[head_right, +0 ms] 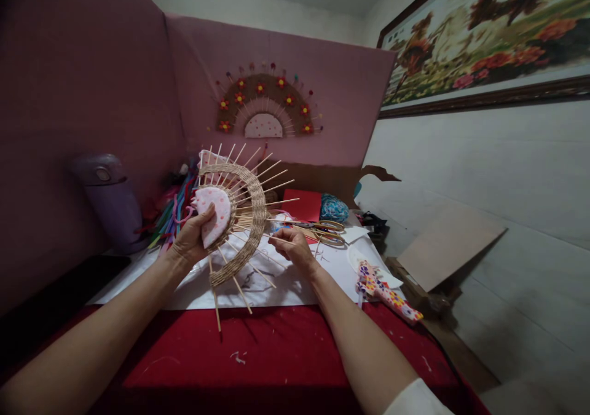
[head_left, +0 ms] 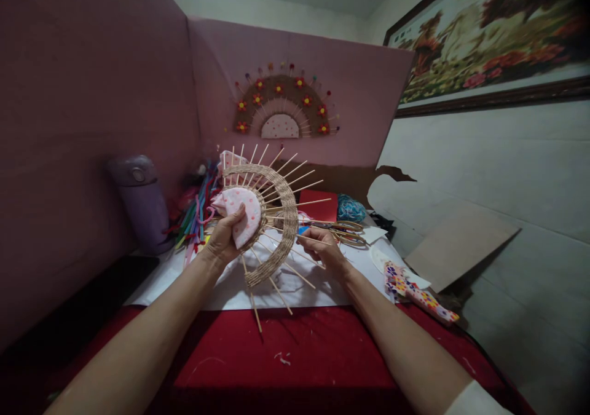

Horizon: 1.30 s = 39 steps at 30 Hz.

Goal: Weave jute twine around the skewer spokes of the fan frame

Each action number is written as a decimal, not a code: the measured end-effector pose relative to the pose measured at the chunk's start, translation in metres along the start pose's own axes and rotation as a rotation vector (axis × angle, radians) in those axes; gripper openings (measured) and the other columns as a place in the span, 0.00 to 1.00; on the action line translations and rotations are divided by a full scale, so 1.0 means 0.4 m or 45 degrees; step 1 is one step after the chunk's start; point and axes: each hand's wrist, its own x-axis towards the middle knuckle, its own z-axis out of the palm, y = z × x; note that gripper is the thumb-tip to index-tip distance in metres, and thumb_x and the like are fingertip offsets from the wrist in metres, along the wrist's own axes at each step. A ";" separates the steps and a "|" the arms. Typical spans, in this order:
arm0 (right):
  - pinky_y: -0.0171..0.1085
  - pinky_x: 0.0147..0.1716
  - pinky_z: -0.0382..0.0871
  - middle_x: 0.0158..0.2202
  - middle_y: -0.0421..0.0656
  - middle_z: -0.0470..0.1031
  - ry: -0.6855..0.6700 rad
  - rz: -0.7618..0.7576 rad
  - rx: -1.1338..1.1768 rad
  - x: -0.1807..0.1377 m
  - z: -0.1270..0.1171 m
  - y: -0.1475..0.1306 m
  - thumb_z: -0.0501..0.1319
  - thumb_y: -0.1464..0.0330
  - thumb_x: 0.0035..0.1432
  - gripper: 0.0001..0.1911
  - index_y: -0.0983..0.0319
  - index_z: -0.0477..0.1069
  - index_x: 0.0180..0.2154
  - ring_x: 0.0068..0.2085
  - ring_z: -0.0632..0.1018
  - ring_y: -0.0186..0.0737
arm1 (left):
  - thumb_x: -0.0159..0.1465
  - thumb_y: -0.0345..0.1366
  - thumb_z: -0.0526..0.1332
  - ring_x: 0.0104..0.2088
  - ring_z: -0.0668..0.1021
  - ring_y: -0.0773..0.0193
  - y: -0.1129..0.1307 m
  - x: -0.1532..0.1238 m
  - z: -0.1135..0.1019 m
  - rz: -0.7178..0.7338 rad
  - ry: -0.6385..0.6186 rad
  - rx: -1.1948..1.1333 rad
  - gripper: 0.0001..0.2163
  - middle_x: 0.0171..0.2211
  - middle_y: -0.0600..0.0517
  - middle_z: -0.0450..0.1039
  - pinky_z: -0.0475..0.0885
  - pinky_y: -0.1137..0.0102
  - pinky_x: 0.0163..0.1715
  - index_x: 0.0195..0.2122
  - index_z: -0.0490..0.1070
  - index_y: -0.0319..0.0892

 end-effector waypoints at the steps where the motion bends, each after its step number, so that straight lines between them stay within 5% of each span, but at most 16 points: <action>1: 0.29 0.14 0.41 0.13 0.32 0.56 0.004 0.006 0.012 0.000 0.000 0.001 0.64 0.63 0.43 0.11 0.64 0.66 0.22 0.15 0.53 0.23 | 0.60 0.29 0.55 0.25 0.78 0.61 0.000 -0.001 0.000 -0.009 0.002 0.006 0.06 0.27 0.45 0.76 0.76 0.68 0.28 0.35 0.70 0.34; 17: 0.30 0.15 0.43 0.16 0.33 0.58 0.007 -0.031 0.007 -0.001 0.002 0.009 0.65 0.63 0.42 0.10 0.63 0.69 0.23 0.16 0.51 0.24 | 0.59 0.28 0.56 0.25 0.78 0.62 -0.048 -0.019 0.012 -0.221 -0.083 0.050 0.07 0.28 0.45 0.77 0.75 0.71 0.27 0.37 0.70 0.32; 25: 0.35 0.22 0.61 0.17 0.36 0.65 0.201 -0.019 0.219 0.010 -0.004 0.024 0.67 0.63 0.37 0.11 0.60 0.67 0.20 0.20 0.64 0.32 | 0.58 0.27 0.57 0.26 0.78 0.62 -0.079 -0.046 0.032 -0.425 -0.157 0.031 0.07 0.29 0.44 0.76 0.74 0.71 0.29 0.37 0.69 0.32; 30: 0.39 0.32 0.65 0.27 0.39 0.73 0.262 -0.072 0.357 -0.036 0.002 0.003 0.66 0.58 0.39 0.12 0.57 0.70 0.26 0.31 0.72 0.40 | 0.58 0.30 0.58 0.28 0.78 0.61 -0.094 -0.049 0.026 -0.556 -0.239 0.058 0.08 0.30 0.42 0.76 0.74 0.68 0.32 0.38 0.70 0.31; 39: 0.39 0.30 0.65 0.26 0.41 0.71 0.192 0.016 0.227 -0.037 0.012 -0.019 0.65 0.60 0.41 0.11 0.58 0.68 0.26 0.33 0.72 0.41 | 0.57 0.30 0.59 0.31 0.78 0.60 -0.090 -0.037 0.001 -0.483 -0.344 0.058 0.08 0.31 0.43 0.76 0.73 0.66 0.35 0.36 0.71 0.33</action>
